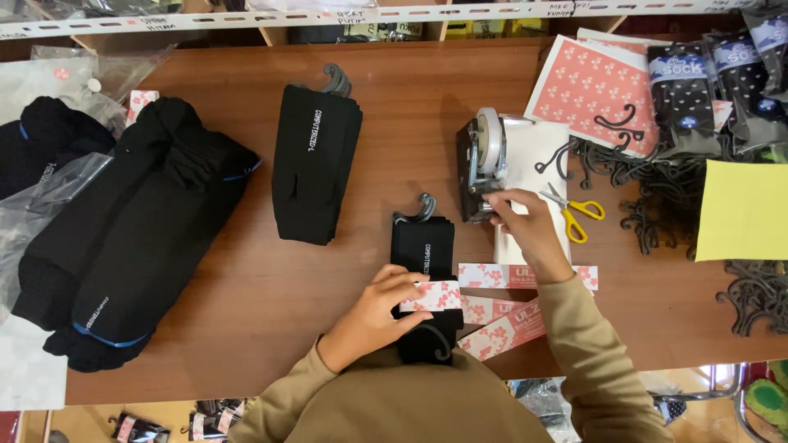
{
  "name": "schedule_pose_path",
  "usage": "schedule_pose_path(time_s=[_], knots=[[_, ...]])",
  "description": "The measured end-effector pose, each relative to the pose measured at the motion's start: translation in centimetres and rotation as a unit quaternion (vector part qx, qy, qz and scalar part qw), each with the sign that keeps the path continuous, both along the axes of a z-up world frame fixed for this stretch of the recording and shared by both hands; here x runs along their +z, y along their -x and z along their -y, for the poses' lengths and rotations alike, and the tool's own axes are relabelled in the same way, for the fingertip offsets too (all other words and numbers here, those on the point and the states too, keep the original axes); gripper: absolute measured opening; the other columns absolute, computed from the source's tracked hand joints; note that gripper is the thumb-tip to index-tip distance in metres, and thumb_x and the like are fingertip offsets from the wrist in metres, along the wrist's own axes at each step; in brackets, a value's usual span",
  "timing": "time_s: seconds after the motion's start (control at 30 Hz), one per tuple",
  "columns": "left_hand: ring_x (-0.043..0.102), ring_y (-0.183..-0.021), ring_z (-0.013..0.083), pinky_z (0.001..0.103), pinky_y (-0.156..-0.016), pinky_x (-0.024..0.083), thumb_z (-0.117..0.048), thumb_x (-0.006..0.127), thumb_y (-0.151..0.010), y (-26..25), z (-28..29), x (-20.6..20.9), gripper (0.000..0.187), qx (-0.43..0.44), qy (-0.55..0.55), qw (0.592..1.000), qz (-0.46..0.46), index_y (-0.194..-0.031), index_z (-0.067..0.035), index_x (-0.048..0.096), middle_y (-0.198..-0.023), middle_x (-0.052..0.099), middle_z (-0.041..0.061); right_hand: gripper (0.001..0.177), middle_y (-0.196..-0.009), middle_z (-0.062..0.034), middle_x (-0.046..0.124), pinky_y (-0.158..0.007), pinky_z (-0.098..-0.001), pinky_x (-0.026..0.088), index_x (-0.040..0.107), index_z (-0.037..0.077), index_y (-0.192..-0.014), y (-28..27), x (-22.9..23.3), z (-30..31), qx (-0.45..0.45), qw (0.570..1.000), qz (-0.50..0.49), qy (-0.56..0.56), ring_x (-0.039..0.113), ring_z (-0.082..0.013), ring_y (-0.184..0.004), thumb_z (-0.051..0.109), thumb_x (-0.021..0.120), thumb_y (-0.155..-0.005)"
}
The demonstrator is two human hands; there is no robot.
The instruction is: Labeling black fabric items with adhesive tags and cutting them with scissors in a stockroom.
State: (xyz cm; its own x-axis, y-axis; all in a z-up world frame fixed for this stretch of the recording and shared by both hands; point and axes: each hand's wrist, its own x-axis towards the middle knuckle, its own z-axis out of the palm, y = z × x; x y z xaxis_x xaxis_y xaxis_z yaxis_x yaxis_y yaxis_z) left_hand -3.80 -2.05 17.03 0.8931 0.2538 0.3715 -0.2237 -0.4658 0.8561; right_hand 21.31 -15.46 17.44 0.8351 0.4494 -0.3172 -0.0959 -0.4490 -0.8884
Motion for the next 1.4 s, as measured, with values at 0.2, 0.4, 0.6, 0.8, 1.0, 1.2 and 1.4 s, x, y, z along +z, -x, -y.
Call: schedule_pose_path(time_s=[0.2, 0.4, 0.6, 0.8, 1.0, 1.2, 1.4], knots=[[0.067, -0.094, 0.0299, 0.037, -0.080, 0.055, -0.022, 0.085, -0.083, 0.2, 0.4, -0.6, 0.019, 0.023, 0.024, 0.999, 0.012, -0.087, -0.011, 0.069, -0.111, 0.077, 0.006, 0.010, -0.148, -0.0246, 0.037, -0.099, -0.0565, 0.057, 0.068, -0.010, -0.095, 3.2, 0.3, 2.2, -0.093, 0.982, -0.062, -0.154, 0.067, -0.0422, -0.113, -0.001, 0.063, -0.097], [0.068, -0.094, 0.0312, 0.037, -0.077, 0.056, -0.017, 0.084, -0.082, 0.3, 0.7, -0.5, 0.019, 0.027, 0.040, 0.999, 0.003, -0.089, -0.008, 0.070, -0.110, 0.077, 0.009, 0.012, -0.102, -0.0059, 0.067, -0.084, -0.0367, 0.060, 0.080, 0.015, -0.092, -0.9, -3.4, 4.5, 0.117, 0.928, 0.351, 0.029, 0.072, -0.0299, -0.094, 0.009, 0.087, -0.084], [0.068, -0.093, 0.0304, 0.036, -0.077, 0.056, -0.017, 0.084, -0.081, 0.3, 1.0, -0.9, 0.019, 0.039, 0.030, 0.999, 0.014, -0.089, -0.009, 0.069, -0.109, 0.077, 0.008, 0.006, -0.073, -0.0038, 0.074, -0.062, -0.0304, 0.061, 0.079, 0.015, -0.090, -3.9, -4.8, 5.1, 0.240, 0.883, 0.356, 0.189, 0.075, -0.0241, -0.069, 0.012, 0.080, -0.086], [0.067, -0.091, 0.0333, 0.039, -0.075, 0.055, -0.014, 0.082, -0.081, 0.5, 1.1, -0.8, 0.018, 0.039, 0.030, 0.999, 0.022, -0.089, -0.007, 0.068, -0.107, 0.076, 0.010, 0.014, -0.074, -0.0147, 0.081, -0.084, -0.0422, 0.060, 0.082, 0.014, -0.099, 1.0, 5.2, 1.8, 0.304, 0.933, 0.049, 0.185, 0.079, -0.0308, -0.078, 0.016, 0.072, -0.089], [0.067, -0.092, 0.0318, 0.037, -0.076, 0.055, -0.015, 0.083, -0.082, 0.3, 1.1, -1.0, 0.018, 0.039, 0.027, 0.998, 0.027, -0.090, -0.007, 0.068, -0.108, 0.076, 0.009, 0.036, -0.074, -0.0088, 0.077, -0.062, -0.0298, 0.059, 0.052, 0.015, -0.110, 4.6, 2.9, 0.9, 0.442, 0.891, -0.077, 0.076, 0.071, -0.0155, -0.055, 0.016, 0.079, -0.085], [0.066, -0.095, 0.0314, 0.038, -0.079, 0.055, -0.017, 0.084, -0.081, 0.7, 0.8, -1.0, 0.020, 0.040, 0.039, 0.998, 0.006, -0.090, -0.008, 0.069, -0.109, 0.076, 0.009, 0.058, -0.069, -0.0133, 0.075, -0.064, -0.0368, 0.058, 0.056, 0.012, -0.107, 3.4, 2.7, 2.6, 0.407, 0.881, -0.021, 0.240, 0.072, -0.0233, -0.052, 0.045, 0.089, -0.073], [0.060, -0.122, 0.0238, 0.037, -0.105, 0.046, -0.014, 0.087, -0.081, 0.8, -0.4, -2.1, 0.044, 0.037, 0.302, 0.950, -0.067, -0.113, -0.004, 0.058, -0.135, 0.064, 0.015, 0.052, -0.129, -0.0159, 0.056, -0.093, -0.0508, 0.054, 0.068, 0.019, -0.126, 7.2, 3.3, 4.6, 0.410, 0.888, 0.205, -0.038, 0.065, -0.0401, -0.106, -0.003, 0.076, -0.080]])
